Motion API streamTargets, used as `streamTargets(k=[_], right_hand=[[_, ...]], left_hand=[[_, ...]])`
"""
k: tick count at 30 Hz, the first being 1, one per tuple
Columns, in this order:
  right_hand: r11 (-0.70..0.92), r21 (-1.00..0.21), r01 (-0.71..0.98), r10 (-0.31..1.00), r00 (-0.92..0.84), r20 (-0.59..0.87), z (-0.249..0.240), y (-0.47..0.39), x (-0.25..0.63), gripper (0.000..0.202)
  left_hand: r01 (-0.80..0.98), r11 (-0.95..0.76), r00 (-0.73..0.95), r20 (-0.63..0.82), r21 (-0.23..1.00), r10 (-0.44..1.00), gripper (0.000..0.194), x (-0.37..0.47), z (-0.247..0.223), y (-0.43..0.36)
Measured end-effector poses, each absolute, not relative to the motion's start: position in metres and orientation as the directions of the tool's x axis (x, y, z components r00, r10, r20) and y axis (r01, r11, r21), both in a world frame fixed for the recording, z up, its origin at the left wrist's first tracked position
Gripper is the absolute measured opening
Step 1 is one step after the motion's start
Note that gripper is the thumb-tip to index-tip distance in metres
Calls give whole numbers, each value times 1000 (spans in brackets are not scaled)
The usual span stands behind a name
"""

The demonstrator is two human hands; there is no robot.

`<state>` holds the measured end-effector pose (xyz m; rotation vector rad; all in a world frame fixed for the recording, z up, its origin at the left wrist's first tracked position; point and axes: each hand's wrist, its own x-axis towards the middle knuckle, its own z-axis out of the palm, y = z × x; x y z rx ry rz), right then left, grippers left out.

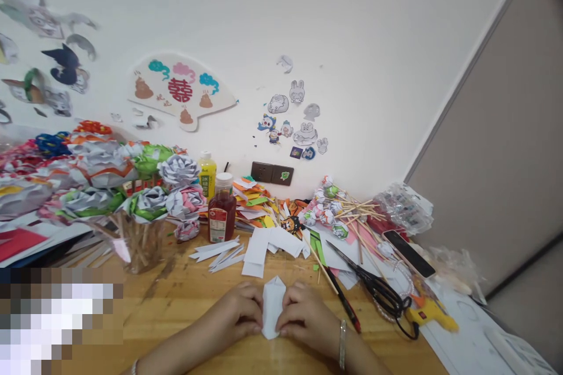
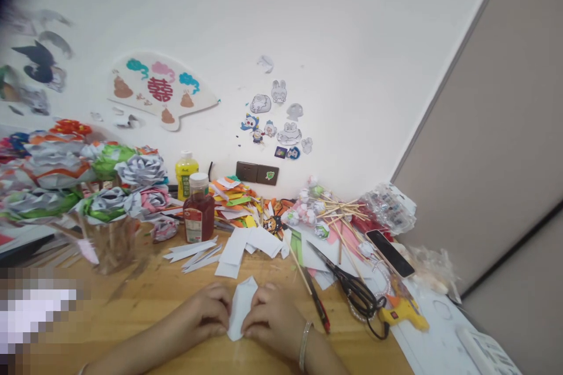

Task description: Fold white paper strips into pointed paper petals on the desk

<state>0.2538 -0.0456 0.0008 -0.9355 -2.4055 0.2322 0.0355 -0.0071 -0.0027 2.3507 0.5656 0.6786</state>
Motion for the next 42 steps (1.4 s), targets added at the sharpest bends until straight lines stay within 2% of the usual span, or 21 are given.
streamTargets(k=[6,11,15,18,24,35,42], right_hand=[[714,-444,541,698,-599,393,-7,-43,256,2],[592,-555,584,804,-477,355,-14,-39,255,8],[529,-594,606,848,-408,338,-14,-38,249,15],[499,-597,628,866,-380,324,-11,-39,246,15],[381,-598,705,923,-324,206,-6,-42,239,8],[310,-563,766,946,-191,262,-13,-50,228,13],[309,-562,767,944,-177,278,-15,-54,227,14]], left_hand=[[202,-732,788,336,650,515,18,36,4,-11],[247,-697,738,336,674,586,19,38,-8,-7],[261,-684,706,349,682,617,17,43,-17,-6],[321,-673,685,327,667,651,13,48,-17,-8],[439,-618,637,258,652,726,12,55,-11,-12],[539,-572,562,242,617,791,9,61,-19,-17],[594,-552,543,214,585,812,9,62,-17,-16]])
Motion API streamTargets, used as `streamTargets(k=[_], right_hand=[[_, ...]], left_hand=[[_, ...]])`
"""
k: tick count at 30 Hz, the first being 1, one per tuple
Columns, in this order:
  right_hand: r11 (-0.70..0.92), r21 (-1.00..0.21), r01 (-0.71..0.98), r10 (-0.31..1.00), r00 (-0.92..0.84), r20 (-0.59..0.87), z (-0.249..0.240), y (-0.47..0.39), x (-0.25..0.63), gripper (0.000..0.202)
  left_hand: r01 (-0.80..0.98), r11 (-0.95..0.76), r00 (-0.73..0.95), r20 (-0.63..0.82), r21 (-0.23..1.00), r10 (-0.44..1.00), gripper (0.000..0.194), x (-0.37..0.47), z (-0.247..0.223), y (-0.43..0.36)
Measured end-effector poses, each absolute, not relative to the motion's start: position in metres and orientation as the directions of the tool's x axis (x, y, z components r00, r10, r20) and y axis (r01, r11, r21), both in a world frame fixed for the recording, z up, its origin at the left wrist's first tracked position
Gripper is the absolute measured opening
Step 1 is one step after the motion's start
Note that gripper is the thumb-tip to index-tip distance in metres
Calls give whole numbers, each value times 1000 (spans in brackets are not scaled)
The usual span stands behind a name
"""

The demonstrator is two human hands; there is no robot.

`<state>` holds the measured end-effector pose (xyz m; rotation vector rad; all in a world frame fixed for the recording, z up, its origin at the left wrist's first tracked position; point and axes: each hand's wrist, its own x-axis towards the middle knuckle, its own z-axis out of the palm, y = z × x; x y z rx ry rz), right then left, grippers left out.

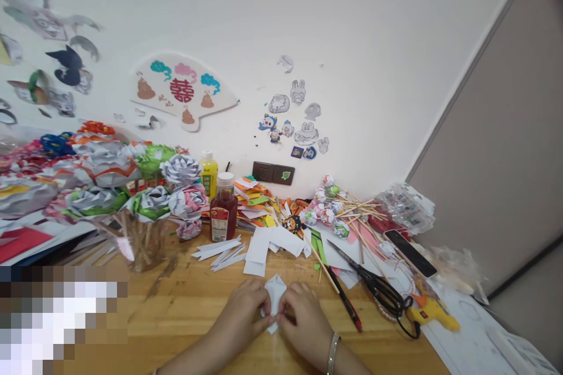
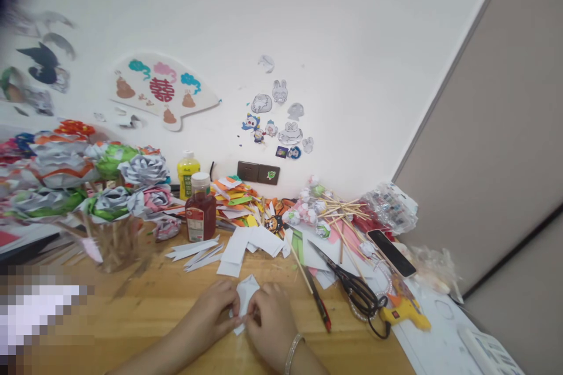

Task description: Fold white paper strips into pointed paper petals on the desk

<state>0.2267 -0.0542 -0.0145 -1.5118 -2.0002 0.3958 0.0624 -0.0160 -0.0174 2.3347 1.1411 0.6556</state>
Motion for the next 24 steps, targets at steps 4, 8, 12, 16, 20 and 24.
streamTargets(k=[4,8,12,16,20,24], right_hand=[[330,-577,747,941,-207,269,-11,-56,228,18],[301,-549,780,950,-193,247,-10,-58,226,26],[280,-527,802,956,-187,225,-11,-58,225,27],[267,-540,798,962,-188,199,-10,-54,226,27],[256,-615,746,967,-185,178,-13,-45,232,22],[217,-727,651,975,-185,126,-15,-37,239,21]], left_hand=[[586,-551,538,224,594,813,10,63,-20,-15],[592,-531,536,196,606,821,11,63,-18,-15],[593,-534,545,188,602,817,10,62,-14,-15],[603,-531,544,180,595,819,10,62,-15,-15],[616,-530,548,167,582,820,8,63,-14,-15],[640,-513,541,139,572,830,10,64,-10,-15]])
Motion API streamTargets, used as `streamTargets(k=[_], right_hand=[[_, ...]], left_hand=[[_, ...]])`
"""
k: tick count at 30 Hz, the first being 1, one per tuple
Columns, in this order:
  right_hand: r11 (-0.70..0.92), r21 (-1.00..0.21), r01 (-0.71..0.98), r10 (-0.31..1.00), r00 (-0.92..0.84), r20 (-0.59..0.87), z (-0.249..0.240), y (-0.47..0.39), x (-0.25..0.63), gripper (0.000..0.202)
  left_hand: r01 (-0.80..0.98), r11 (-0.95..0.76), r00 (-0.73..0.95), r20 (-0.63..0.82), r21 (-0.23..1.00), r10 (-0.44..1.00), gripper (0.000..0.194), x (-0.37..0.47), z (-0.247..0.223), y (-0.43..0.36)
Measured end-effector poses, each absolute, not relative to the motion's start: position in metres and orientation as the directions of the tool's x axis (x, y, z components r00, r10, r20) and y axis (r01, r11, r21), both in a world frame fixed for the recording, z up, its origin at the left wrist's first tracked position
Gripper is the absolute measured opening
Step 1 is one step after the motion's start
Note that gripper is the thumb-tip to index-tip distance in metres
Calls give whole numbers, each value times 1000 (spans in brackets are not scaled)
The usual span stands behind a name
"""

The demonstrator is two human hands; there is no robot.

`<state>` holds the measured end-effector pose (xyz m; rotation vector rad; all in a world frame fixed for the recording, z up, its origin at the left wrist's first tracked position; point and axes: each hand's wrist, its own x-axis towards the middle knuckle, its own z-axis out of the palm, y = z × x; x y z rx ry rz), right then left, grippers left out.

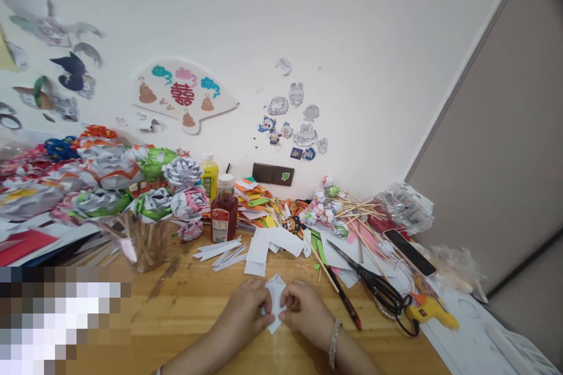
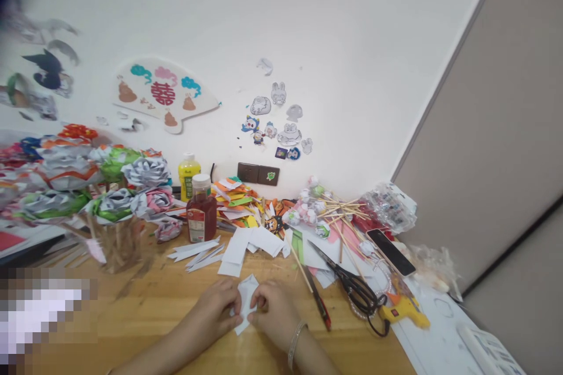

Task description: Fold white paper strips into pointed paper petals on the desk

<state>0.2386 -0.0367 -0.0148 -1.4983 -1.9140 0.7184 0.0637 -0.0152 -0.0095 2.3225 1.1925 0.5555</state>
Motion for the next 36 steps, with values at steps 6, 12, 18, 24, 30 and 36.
streamTargets(k=[6,12,18,24,30,36], right_hand=[[251,-679,690,968,-178,176,-11,-43,235,16],[267,-501,824,953,-150,262,-13,-53,224,41],[253,-537,805,962,-148,230,-12,-52,225,42],[251,-546,799,963,-147,226,-13,-51,227,42],[377,-585,718,925,-317,207,-12,-39,246,38],[495,-562,663,867,-340,363,-8,-35,262,22]], left_hand=[[619,-534,544,176,576,820,9,63,-16,-15],[651,-522,525,170,551,834,9,60,-12,-16],[723,-477,448,186,500,874,6,51,-2,-16],[677,-559,426,365,478,828,23,45,-16,-9],[662,-650,510,411,373,756,47,38,-32,0],[676,-705,607,380,215,697,50,37,-38,0]])
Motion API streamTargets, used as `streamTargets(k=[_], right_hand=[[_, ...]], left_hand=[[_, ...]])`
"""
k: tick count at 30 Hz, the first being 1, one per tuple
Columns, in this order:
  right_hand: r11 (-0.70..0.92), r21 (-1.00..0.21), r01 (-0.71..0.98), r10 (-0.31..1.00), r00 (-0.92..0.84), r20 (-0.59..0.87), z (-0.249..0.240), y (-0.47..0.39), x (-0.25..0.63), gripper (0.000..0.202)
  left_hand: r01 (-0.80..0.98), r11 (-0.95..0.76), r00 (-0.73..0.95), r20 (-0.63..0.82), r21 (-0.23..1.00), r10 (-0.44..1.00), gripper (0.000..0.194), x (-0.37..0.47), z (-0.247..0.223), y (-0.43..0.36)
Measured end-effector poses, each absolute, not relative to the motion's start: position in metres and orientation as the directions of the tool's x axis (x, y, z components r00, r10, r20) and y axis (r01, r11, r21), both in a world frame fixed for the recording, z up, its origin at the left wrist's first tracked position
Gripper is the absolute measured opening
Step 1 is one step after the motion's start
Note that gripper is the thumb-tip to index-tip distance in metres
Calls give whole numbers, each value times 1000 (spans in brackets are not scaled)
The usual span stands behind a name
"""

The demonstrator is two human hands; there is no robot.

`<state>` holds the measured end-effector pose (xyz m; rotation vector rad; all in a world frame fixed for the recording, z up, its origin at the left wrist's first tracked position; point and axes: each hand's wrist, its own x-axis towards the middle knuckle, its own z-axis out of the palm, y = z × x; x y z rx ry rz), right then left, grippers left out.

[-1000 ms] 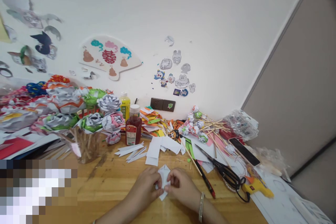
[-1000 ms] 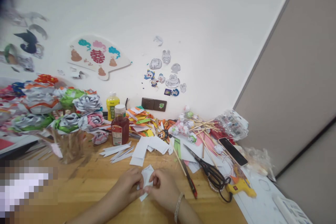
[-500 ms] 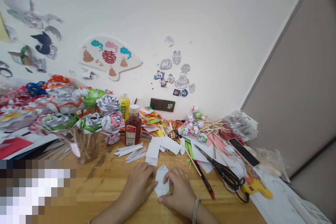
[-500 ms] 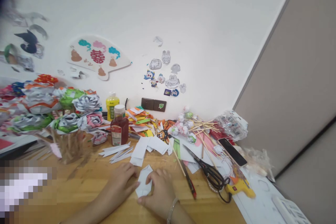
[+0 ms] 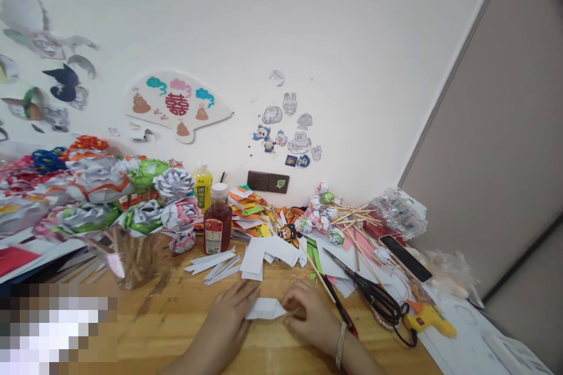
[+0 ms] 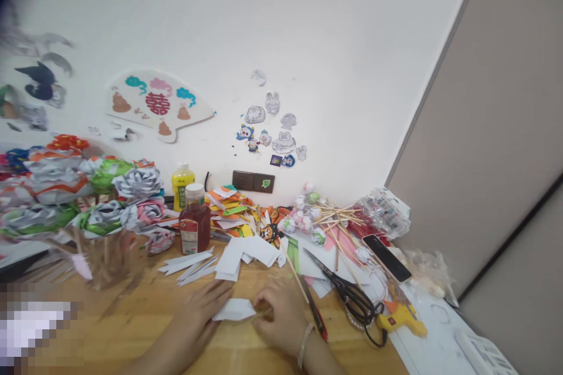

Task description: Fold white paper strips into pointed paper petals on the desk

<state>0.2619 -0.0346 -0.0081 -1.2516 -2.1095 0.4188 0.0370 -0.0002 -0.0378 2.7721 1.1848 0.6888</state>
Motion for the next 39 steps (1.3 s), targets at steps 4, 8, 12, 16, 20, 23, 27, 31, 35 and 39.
streamTargets(k=[4,8,12,16,20,23,27,31,35,39], right_hand=[[560,-423,712,812,-371,451,-7,-41,254,23],[625,-169,762,711,-466,527,-14,-40,248,13],[576,-43,817,703,-467,536,-18,-35,253,15],[555,-96,826,757,-454,471,-11,-36,256,4],[555,-94,826,770,-468,435,-7,-39,254,3],[553,-104,826,767,-457,450,-7,-40,254,10],[527,-91,845,779,-437,450,-10,-37,254,5],[549,45,834,754,-518,404,-16,-33,255,9],[546,12,838,779,-513,361,-17,-35,255,9],[506,-188,842,837,-426,344,-13,-39,254,6]], left_hand=[[699,-704,610,410,125,678,50,37,-50,3],[682,-726,613,472,88,634,55,38,-52,3],[661,-737,576,534,142,619,34,40,-38,-3],[642,-752,631,455,149,629,16,42,-31,-6],[651,-752,663,405,102,629,18,42,-31,-5],[666,-742,673,372,70,639,18,42,-28,-5],[685,-727,664,367,50,651,17,42,-23,-6],[688,-725,668,374,20,644,19,43,-24,-6],[690,-724,673,366,3,643,21,43,-25,-4],[687,-724,669,333,65,664,17,44,-21,-5]])
